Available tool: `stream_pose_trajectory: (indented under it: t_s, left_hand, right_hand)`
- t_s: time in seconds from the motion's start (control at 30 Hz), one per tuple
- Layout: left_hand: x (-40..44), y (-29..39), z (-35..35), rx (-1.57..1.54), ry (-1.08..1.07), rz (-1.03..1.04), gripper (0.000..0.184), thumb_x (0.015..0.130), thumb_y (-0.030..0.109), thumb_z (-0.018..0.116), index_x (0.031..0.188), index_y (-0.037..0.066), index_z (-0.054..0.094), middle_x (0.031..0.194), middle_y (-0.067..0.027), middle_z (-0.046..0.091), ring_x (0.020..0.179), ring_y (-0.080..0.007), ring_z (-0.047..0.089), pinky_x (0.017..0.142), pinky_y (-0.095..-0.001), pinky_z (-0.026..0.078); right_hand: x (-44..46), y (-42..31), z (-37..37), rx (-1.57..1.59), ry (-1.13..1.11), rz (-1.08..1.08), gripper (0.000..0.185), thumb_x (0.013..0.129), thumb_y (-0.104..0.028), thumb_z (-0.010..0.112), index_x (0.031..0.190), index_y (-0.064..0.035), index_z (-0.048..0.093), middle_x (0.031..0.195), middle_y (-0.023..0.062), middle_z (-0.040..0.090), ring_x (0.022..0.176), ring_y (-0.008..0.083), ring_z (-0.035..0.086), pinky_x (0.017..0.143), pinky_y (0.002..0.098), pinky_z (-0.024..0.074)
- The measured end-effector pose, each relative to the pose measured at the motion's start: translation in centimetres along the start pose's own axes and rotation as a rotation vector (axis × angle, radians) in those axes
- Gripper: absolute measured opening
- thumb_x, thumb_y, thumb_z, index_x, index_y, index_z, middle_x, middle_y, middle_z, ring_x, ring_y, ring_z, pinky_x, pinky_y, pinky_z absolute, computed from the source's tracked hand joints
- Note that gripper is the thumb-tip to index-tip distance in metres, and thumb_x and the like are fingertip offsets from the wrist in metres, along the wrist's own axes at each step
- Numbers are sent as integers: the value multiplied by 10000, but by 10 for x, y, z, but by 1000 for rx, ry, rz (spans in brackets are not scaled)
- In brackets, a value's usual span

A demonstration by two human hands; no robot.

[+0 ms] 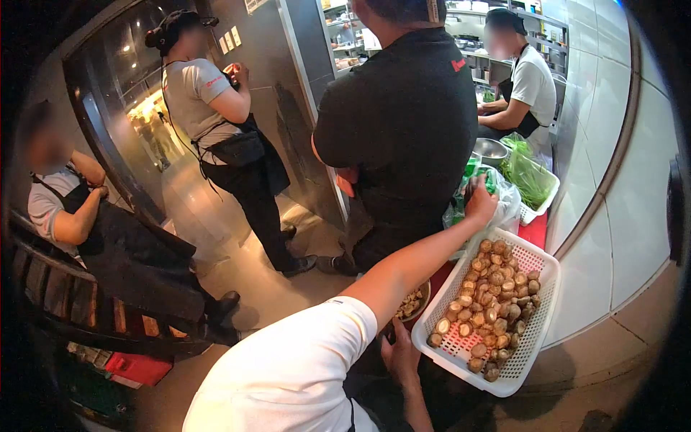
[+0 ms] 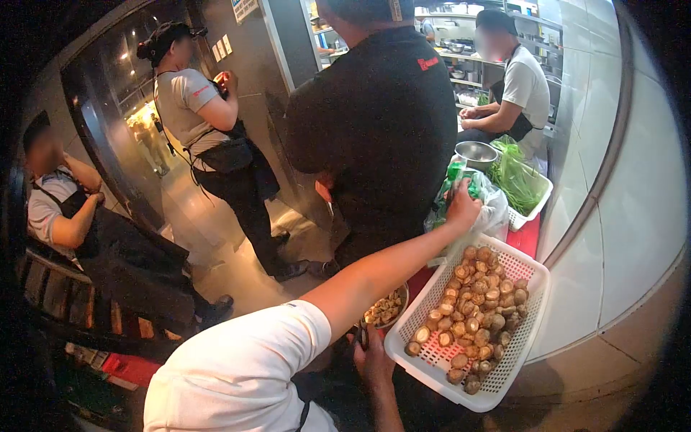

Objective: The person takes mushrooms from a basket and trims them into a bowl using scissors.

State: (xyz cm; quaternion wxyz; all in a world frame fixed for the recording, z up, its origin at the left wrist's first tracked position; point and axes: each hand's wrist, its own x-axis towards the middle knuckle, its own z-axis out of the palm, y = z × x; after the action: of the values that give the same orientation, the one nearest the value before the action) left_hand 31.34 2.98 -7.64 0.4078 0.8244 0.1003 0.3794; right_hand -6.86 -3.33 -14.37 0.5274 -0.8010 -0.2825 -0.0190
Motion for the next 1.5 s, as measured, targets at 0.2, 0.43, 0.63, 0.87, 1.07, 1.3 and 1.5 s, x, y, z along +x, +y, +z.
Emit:
stream_pose_trajectory:
  t_s: [0.2,0.43,0.63,0.87,1.07,1.3,1.5]
  left_hand:
    - [29,-2,-12,170,-254,-154,665,763,209,732,1308,-32,439,1299,-291,498,1279,-447,487,1096,-496,398]
    - [39,-27,25,243,-66,-83,656,732,200,768,1267,-36,469,1297,-289,524,1217,-434,550,1036,-497,457]
    - [36,7,6,-81,-62,-188,345,750,77,702,1088,68,632,1255,-226,560,1155,-413,565,1007,-500,441]
    - [37,32,-10,-163,121,131,310,704,-10,654,1008,50,638,1029,-199,632,1042,-402,618,914,-482,484]
    - [37,41,-36,-296,245,181,212,624,-92,553,798,28,534,833,-138,576,809,-320,583,803,-405,466]
    - [24,68,-70,-391,278,481,215,708,-116,614,871,17,564,924,-97,599,910,-243,613,887,-332,478]
    - [6,107,-117,-480,144,431,222,729,-107,577,904,30,582,979,-42,590,896,-159,599,851,-304,488]
  right_hand:
    - [2,-10,-1,-24,8,79,343,841,-156,811,1114,-28,645,921,158,731,882,319,721,764,413,553]
    - [1,-3,5,-33,10,49,373,834,-170,826,1129,-19,655,907,159,733,836,299,726,729,406,556]
    - [-5,4,9,-19,19,88,442,837,-193,830,1198,-13,651,965,176,748,878,297,737,778,401,575]
    - [-5,21,25,-44,32,6,451,833,-272,832,1192,-68,649,1001,157,741,902,320,726,800,430,571]
    - [2,8,1,-110,14,-14,489,838,-355,828,1187,-51,671,957,172,724,882,332,709,775,441,573]
    - [-1,22,5,-59,-221,168,538,919,-415,686,1297,-48,574,1241,229,641,1152,414,615,985,514,490]
    - [-7,29,13,-143,-81,57,467,908,-347,716,1275,-85,597,1095,203,680,1027,395,658,879,484,529]
